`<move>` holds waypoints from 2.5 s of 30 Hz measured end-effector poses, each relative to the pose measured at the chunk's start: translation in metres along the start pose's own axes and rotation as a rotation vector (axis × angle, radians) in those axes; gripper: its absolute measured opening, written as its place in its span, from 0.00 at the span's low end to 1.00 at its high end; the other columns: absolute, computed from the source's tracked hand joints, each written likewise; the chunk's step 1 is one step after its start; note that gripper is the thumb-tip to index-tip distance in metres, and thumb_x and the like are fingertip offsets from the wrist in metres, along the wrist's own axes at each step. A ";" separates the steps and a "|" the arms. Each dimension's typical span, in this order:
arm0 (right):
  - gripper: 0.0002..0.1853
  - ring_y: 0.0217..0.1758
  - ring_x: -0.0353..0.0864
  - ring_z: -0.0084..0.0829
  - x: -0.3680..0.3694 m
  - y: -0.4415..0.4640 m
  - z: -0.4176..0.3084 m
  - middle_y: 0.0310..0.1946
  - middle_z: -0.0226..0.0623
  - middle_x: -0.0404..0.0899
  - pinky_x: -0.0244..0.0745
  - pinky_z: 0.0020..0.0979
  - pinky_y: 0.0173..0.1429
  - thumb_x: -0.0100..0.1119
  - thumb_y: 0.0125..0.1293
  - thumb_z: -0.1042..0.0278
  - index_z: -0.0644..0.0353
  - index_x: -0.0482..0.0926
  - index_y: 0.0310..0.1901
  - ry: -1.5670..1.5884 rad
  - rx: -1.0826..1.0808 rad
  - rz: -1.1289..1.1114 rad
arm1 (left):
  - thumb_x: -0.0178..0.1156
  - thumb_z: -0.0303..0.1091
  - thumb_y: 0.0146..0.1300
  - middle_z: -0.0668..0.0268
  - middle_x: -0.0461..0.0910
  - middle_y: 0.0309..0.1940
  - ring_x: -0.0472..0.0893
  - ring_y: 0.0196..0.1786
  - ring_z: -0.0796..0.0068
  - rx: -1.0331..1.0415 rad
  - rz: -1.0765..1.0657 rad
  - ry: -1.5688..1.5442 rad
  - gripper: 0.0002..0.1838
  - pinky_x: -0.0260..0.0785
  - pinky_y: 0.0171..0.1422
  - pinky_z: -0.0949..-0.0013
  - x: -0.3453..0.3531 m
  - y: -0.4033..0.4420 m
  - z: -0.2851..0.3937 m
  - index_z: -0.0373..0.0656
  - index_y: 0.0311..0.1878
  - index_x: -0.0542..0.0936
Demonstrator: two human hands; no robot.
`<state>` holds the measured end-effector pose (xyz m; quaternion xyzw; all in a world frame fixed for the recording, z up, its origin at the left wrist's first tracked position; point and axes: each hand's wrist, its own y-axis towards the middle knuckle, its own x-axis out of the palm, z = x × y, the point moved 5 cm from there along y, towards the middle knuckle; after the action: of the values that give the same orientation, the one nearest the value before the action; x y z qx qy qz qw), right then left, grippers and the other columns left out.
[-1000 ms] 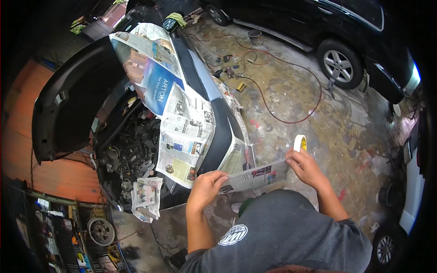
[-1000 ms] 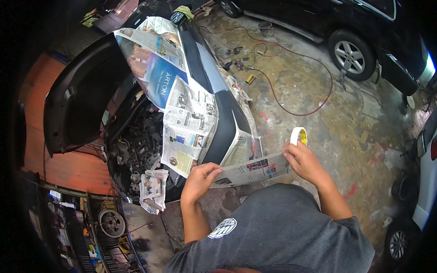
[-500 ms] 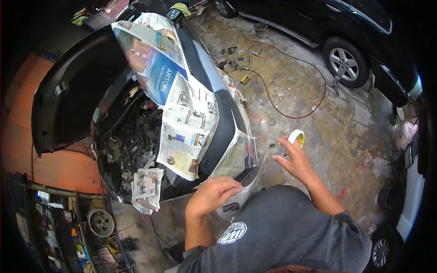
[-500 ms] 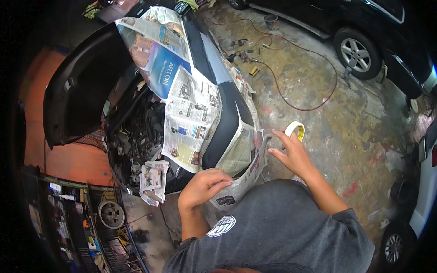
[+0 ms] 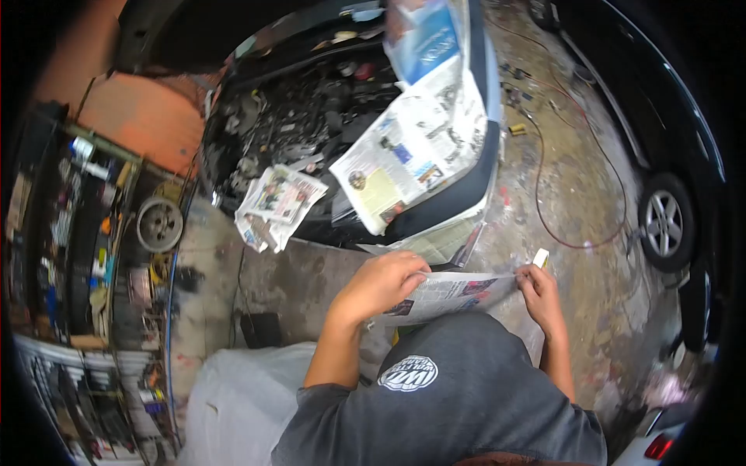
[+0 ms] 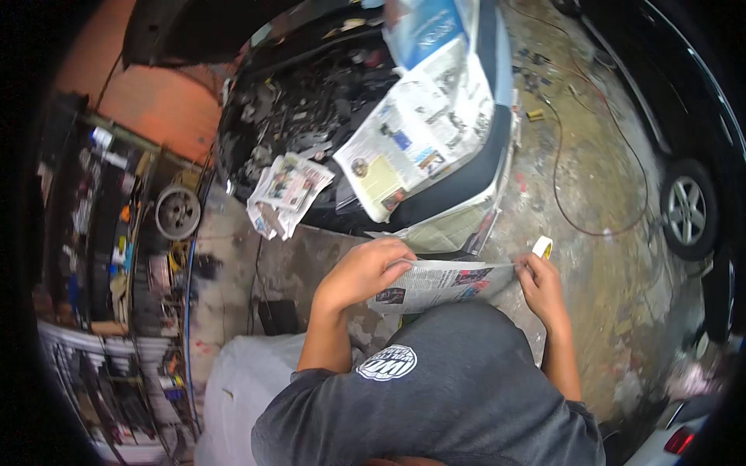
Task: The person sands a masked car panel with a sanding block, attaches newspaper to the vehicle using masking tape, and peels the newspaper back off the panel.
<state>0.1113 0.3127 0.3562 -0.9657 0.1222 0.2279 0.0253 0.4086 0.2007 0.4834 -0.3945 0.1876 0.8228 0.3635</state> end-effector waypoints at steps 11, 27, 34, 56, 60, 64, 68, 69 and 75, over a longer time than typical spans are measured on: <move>0.06 0.36 0.77 0.20 0.111 0.064 -0.124 0.32 0.31 0.82 0.69 0.26 0.41 0.68 0.68 0.73 0.67 0.84 0.36 0.161 0.051 -0.161 | 0.65 0.32 0.71 0.63 0.86 0.43 0.83 0.47 0.73 -0.440 0.318 -0.412 0.10 0.74 0.53 0.69 -0.056 -0.078 -0.202 0.38 0.51 0.85; 0.14 0.38 0.83 0.39 0.400 0.191 -0.417 0.32 0.39 0.83 0.75 0.39 0.39 0.71 0.55 0.80 0.55 0.87 0.44 -0.432 -0.973 0.097 | 0.73 0.39 0.64 0.60 0.82 0.42 0.82 0.45 0.68 -1.102 1.362 -0.497 0.27 0.73 0.53 0.65 -0.095 -0.302 -0.621 0.33 0.59 0.75; 0.10 0.55 0.80 0.40 0.560 0.203 -0.320 0.47 0.41 0.80 0.75 0.42 0.59 0.57 0.66 0.67 0.52 0.85 0.46 -0.996 -0.986 -0.393 | 0.55 0.33 0.78 0.63 0.87 0.35 0.82 0.34 0.76 -0.896 1.294 -0.475 0.12 0.74 0.44 0.67 -0.121 -0.280 -0.597 0.33 0.48 0.82; 0.16 0.48 0.87 0.49 0.528 0.159 -0.376 0.47 0.47 0.85 0.83 0.46 0.53 0.66 0.70 0.57 0.54 0.83 0.54 -0.074 -0.647 -0.627 | 0.68 0.20 0.67 0.61 0.85 0.40 0.84 0.39 0.76 -0.418 1.397 -0.495 0.07 0.80 0.49 0.73 -0.374 -0.294 -0.382 0.31 0.46 0.82; 0.30 0.62 0.81 0.48 0.515 0.154 -0.418 0.60 0.48 0.78 0.78 0.44 0.63 0.71 0.67 0.59 0.56 0.74 0.68 0.244 -0.750 -0.464 | 0.73 0.20 0.62 0.66 0.85 0.38 0.82 0.40 0.80 -0.340 1.186 -0.508 0.11 0.77 0.47 0.74 -0.332 -0.221 -0.349 0.34 0.47 0.84; 0.37 0.64 0.78 0.47 0.508 0.152 -0.406 0.65 0.50 0.75 0.75 0.43 0.66 0.73 0.67 0.59 0.60 0.68 0.74 0.304 -0.656 -0.416 | 0.76 0.51 0.64 0.67 0.83 0.40 0.80 0.43 0.80 -0.062 1.116 -0.722 0.27 0.74 0.50 0.73 -0.295 -0.182 -0.353 0.36 0.49 0.79; 0.32 0.57 0.81 0.43 0.493 0.157 -0.384 0.57 0.49 0.81 0.76 0.39 0.64 0.70 0.70 0.60 0.63 0.73 0.71 0.377 -0.489 -0.358 | 0.75 0.67 0.57 0.69 0.79 0.42 0.78 0.45 0.80 -0.007 0.988 -0.870 0.41 0.72 0.53 0.72 -0.278 -0.155 -0.347 0.37 0.51 0.75; 0.31 0.57 0.82 0.42 0.488 0.160 -0.380 0.56 0.49 0.82 0.76 0.38 0.64 0.69 0.71 0.60 0.64 0.74 0.71 0.398 -0.446 -0.360 | 0.74 0.71 0.55 0.69 0.79 0.43 0.78 0.45 0.80 -0.010 0.951 -0.865 0.44 0.72 0.53 0.71 -0.275 -0.150 -0.344 0.37 0.52 0.74; 0.25 0.61 0.78 0.24 0.466 0.170 -0.370 0.57 0.37 0.84 0.72 0.31 0.68 0.64 0.76 0.62 0.66 0.77 0.69 0.696 -0.225 -0.446 | 0.82 0.37 0.55 0.61 0.78 0.59 0.78 0.61 0.72 0.008 0.737 -0.940 0.44 0.71 0.68 0.66 -0.269 -0.137 -0.338 0.31 0.70 0.70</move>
<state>0.6338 0.0049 0.4801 -0.9845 -0.1141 -0.1106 -0.0744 0.7977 -0.0305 0.4825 0.1044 0.1340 0.9804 0.0996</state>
